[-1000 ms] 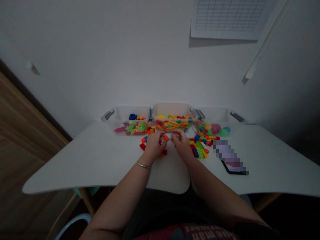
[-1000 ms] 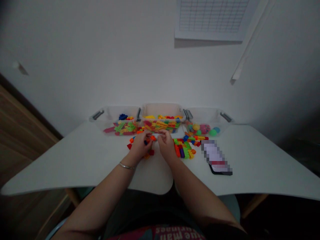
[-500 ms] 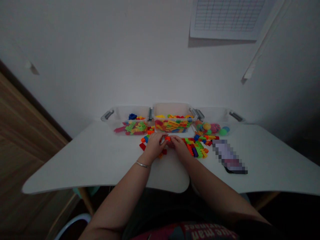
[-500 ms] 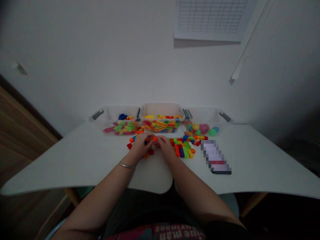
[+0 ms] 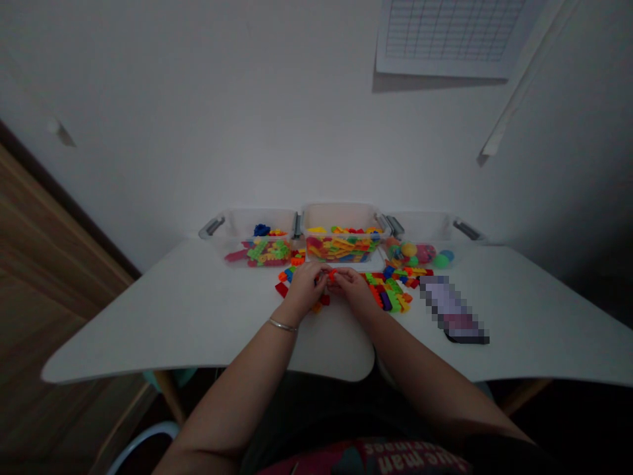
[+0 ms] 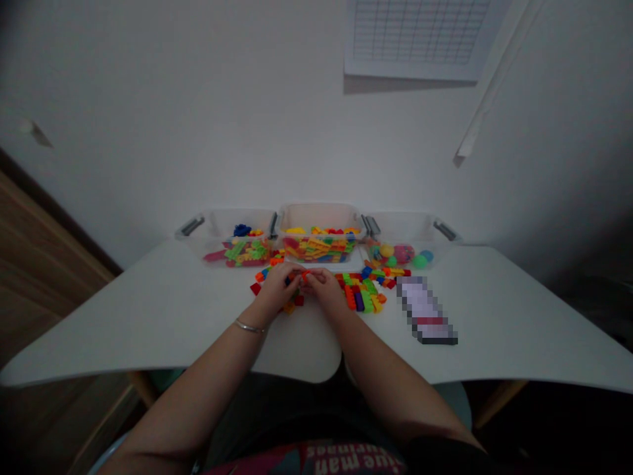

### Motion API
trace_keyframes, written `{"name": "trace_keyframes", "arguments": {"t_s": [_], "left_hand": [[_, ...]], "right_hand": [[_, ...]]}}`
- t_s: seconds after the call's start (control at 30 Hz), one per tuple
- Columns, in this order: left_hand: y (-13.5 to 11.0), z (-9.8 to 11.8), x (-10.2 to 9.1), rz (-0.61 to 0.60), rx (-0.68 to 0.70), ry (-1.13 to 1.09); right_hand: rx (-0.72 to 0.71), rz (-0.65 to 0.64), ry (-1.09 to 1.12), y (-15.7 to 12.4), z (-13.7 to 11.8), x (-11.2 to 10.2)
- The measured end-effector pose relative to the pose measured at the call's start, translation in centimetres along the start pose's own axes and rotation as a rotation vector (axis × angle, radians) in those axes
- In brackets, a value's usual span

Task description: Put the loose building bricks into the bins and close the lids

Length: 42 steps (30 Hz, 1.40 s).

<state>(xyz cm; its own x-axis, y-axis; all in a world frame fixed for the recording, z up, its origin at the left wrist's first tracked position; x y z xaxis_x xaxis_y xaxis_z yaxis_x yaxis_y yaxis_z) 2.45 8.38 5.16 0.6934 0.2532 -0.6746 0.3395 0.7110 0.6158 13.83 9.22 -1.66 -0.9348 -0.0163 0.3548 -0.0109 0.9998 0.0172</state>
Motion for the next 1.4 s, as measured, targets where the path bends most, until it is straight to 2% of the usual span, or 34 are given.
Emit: {"name": "trace_keyframes", "arguments": {"t_s": [0.1,0.2,0.33,0.4,0.47,0.63,0.8,1.0,1.17,1.4], "left_hand": [[0.0,0.0,-0.2,0.017,-0.002,0.000],[-0.1,-0.3,-0.5,0.042,-0.013,-0.001],[-0.2,-0.7,-0.6,0.052,-0.034,0.006],[-0.2,-0.9,-0.7,0.056,-0.050,0.014],[-0.2,-1.0,-0.8,0.061,-0.060,0.024],[-0.1,-1.1,-1.0,0.067,-0.078,0.027],[-0.1,-1.4,-0.8,0.051,-0.100,0.047],[0.0,-1.4,-1.1,0.060,-0.132,0.054],[-0.1,-1.8,-1.5,0.080,-0.176,0.067],[-0.2,-2.2,-2.1,0.106,-0.211,0.048]], "right_hand": [[-0.087,0.060,-0.045,0.3,-1.6,-0.4],[-0.326,0.190,-0.141,0.8,-6.1,-1.5],[-0.711,0.310,-0.455,1.1,-13.6,-1.8],[-0.810,0.387,-0.626,1.4,-15.9,-1.8],[-0.848,0.422,-0.757,2.1,-17.0,-1.7],[-0.801,0.312,-1.027,3.8,-16.2,-0.1],[-0.710,0.224,-1.355,3.7,-14.5,1.0],[-0.760,0.232,-1.444,3.0,-14.2,1.1],[-0.726,0.286,-1.529,3.1,-13.9,1.0],[-0.766,0.212,-1.461,3.0,-14.0,1.1]]}}
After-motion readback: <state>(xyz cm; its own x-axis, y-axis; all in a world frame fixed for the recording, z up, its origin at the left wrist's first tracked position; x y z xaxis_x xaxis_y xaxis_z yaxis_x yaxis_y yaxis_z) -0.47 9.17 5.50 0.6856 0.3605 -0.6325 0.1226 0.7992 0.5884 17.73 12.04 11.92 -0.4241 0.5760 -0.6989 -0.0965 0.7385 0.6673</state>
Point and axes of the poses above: each hand's wrist, its own y-axis towards the middle knuckle, its own x-axis out of the palm, z = x × y, the point moved 9 cm from there along y, towards the middle knuckle, and after that the axes turned 1 degree about z, right-handed, at the moved point
